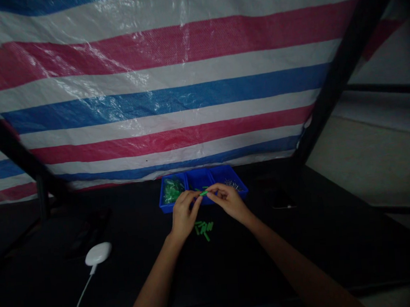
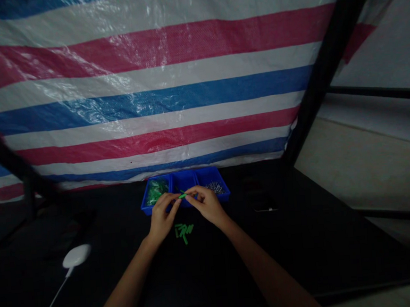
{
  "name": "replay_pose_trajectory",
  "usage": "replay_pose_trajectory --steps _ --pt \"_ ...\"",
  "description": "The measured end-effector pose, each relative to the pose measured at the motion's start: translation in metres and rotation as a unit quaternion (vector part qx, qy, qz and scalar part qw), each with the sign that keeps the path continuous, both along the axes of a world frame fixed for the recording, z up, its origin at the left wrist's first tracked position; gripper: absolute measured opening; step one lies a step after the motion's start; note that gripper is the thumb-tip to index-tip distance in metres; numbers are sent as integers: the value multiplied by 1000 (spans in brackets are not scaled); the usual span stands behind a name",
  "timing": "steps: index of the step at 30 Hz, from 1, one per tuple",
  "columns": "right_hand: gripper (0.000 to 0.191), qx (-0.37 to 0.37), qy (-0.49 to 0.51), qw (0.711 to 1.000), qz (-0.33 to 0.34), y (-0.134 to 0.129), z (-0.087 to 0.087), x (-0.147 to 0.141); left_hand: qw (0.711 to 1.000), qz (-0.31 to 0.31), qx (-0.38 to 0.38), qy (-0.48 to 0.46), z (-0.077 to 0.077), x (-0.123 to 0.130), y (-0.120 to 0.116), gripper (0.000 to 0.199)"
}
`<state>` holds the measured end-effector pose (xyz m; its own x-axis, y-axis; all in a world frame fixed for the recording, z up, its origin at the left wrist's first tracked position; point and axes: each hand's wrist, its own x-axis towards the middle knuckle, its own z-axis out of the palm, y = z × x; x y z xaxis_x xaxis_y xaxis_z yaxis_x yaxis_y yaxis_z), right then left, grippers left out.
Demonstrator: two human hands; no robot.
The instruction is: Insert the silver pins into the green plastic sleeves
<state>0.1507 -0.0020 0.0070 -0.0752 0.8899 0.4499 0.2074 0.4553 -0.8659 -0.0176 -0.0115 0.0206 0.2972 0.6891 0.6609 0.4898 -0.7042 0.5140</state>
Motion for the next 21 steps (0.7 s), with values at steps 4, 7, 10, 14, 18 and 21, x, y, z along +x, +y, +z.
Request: replay_pose_trajectory --steps 4,7,10,14,18,21 --pt "22 3 6 1000 6 -4 3 -3 1000 4 2 20 -2 0 0 16" --pt "22 5 1 1000 16 -8 6 -6 999 2 3 35 -3 0 1 16" --pt "21 9 -3 1000 26 -11 7 -8 999 8 1 44 -4 -1 2 15" --pt "19 11 -10 999 31 -11 5 -9 998 11 0 63 -5 -1 2 14" --pt "20 11 -13 999 33 -9 4 -9 998 12 0 67 -5 -2 2 14" --pt "19 12 -15 999 32 -10 4 -9 998 8 1 66 -5 -2 2 14"
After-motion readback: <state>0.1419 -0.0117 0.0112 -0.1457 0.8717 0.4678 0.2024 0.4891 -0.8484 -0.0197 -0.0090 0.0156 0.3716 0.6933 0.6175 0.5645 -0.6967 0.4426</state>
